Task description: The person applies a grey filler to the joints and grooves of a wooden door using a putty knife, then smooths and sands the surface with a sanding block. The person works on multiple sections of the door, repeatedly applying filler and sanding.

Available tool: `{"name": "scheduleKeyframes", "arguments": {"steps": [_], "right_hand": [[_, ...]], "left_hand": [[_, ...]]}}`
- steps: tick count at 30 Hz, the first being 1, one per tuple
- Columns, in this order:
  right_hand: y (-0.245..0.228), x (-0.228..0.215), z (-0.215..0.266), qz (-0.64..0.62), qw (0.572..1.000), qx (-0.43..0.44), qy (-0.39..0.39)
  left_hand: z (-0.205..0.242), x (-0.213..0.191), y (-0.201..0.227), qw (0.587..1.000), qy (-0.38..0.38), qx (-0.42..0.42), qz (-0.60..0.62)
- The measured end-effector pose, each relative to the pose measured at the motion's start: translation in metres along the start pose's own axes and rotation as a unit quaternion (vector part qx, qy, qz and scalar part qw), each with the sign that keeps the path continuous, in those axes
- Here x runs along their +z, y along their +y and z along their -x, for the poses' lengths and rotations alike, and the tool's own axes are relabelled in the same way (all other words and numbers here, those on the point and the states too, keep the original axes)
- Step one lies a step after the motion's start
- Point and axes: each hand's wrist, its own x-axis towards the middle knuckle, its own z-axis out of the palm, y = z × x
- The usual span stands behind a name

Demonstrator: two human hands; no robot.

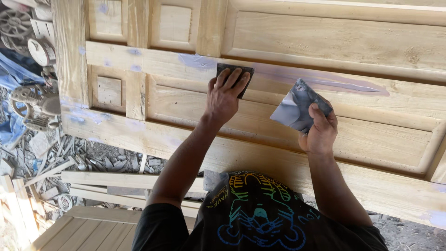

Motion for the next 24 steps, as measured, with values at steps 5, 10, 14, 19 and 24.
{"name": "scheduleKeyframes", "arguments": {"steps": [5, 10, 14, 19, 24], "right_hand": [[-0.01, -0.003, 0.007, 0.027, 0.998, 0.027, 0.042], [-0.021, 0.006, 0.004, 0.029, 0.999, 0.034, 0.025], [-0.016, 0.005, 0.002, 0.033, 0.998, 0.041, 0.022], [-0.01, -0.01, 0.001, -0.004, 0.998, 0.055, 0.004], [-0.008, 0.019, -0.003, -0.035, 0.995, 0.076, -0.054]], "left_hand": [[0.012, 0.006, 0.0, 0.999, -0.045, -0.029, -0.005], [0.006, -0.009, -0.014, 0.988, -0.125, -0.083, 0.017], [0.01, -0.004, -0.015, 0.998, -0.034, -0.057, 0.001], [0.019, -0.01, -0.012, 0.995, -0.074, -0.07, -0.016], [0.009, -0.068, 0.008, 0.974, -0.106, 0.014, 0.202]]}}
